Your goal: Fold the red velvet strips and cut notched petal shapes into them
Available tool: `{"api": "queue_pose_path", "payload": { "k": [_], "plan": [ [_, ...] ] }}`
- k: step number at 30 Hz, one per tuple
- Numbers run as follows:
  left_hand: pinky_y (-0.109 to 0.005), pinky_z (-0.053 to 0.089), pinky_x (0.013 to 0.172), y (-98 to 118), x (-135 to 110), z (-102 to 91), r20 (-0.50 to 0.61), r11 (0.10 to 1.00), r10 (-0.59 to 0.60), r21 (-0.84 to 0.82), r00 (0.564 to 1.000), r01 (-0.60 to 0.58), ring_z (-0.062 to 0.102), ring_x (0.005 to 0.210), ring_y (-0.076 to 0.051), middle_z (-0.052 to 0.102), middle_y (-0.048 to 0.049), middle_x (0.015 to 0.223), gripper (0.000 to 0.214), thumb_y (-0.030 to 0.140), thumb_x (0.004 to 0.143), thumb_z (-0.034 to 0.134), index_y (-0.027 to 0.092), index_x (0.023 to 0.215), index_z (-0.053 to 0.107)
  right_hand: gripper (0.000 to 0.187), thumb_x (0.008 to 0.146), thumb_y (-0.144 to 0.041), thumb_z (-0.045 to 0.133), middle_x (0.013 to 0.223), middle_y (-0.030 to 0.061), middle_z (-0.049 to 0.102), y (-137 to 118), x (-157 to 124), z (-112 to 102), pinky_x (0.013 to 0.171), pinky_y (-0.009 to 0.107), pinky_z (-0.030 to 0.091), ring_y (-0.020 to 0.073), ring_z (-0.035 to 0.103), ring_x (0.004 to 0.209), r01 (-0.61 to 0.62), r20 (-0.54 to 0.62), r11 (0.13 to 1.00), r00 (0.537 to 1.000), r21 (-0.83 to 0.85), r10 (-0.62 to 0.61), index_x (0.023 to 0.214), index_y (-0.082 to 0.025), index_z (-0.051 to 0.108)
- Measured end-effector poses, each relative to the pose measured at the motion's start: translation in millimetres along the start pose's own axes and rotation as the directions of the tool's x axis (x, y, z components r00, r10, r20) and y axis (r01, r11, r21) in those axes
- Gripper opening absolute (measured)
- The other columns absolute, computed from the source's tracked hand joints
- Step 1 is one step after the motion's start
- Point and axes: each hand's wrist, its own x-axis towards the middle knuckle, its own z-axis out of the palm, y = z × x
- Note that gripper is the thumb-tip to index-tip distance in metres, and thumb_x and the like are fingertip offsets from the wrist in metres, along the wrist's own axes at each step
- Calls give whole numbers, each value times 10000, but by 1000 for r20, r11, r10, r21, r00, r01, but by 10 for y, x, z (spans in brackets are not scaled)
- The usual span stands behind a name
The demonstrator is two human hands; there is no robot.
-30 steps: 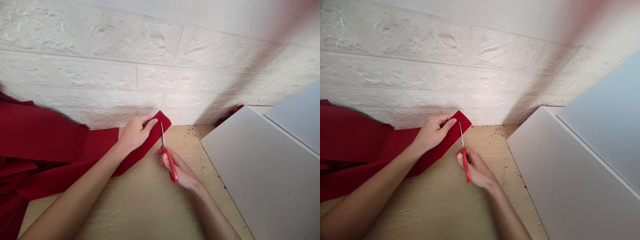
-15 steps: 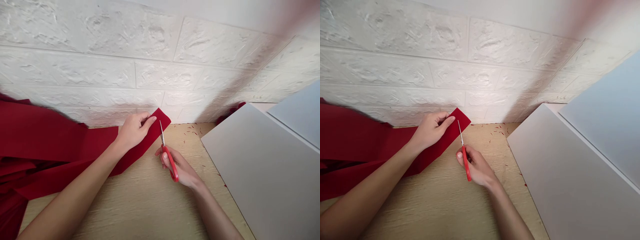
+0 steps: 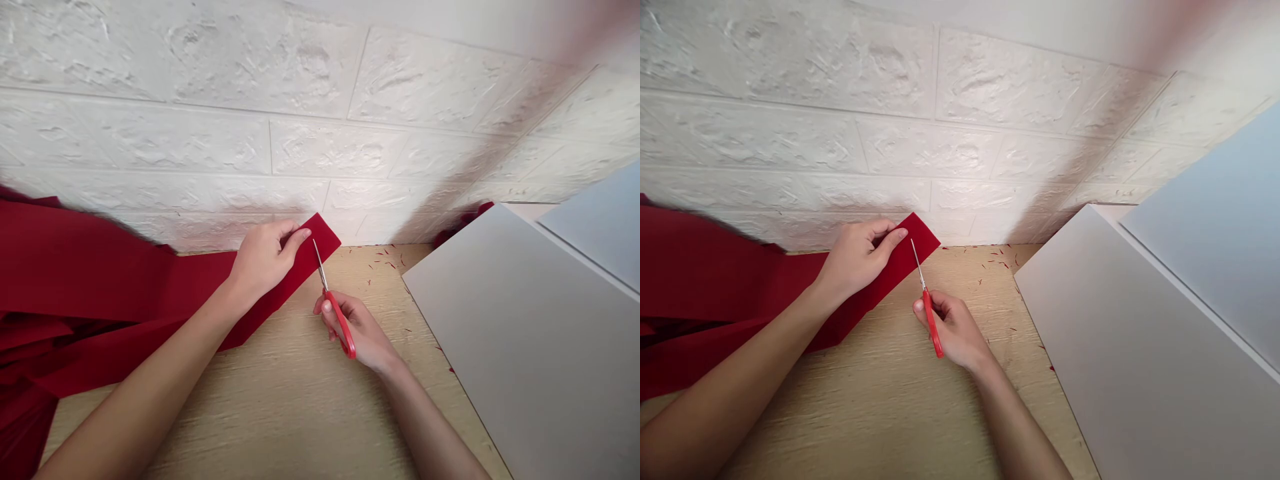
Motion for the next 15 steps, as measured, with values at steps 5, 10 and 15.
{"api": "queue_pose_path", "payload": {
  "k": [5,10,15],
  "plan": [
    [-301,255,553,7,-15,-12,-11,999,16,31,1000,-16,330,537,-113,394,43,552,382,367,962,491,193,627,429,587,837,-791,499,570,-72,350,45,18,40,490,258,377,106,417,498,-11,-13,1000,1000,29,12,745,-212,515],
    [-299,256,553,-19,-14,6,-2,1000,-10,2,1000,10,332,546,-110,392,44,575,375,374,963,486,192,639,440,576,839,-775,522,541,-76,372,91,15,70,457,248,362,99,410,465,3,-27,998,1000,59,-1,744,-207,521],
    [-302,229,536,7,-25,41,43,999,-32,-31,999,33,287,525,-103,316,52,546,418,375,961,491,193,614,344,586,852,-776,499,588,-57,420,58,-8,74,494,255,379,105,434,506,5,-32,995,999,103,-2,801,-196,570]
  ]
}}
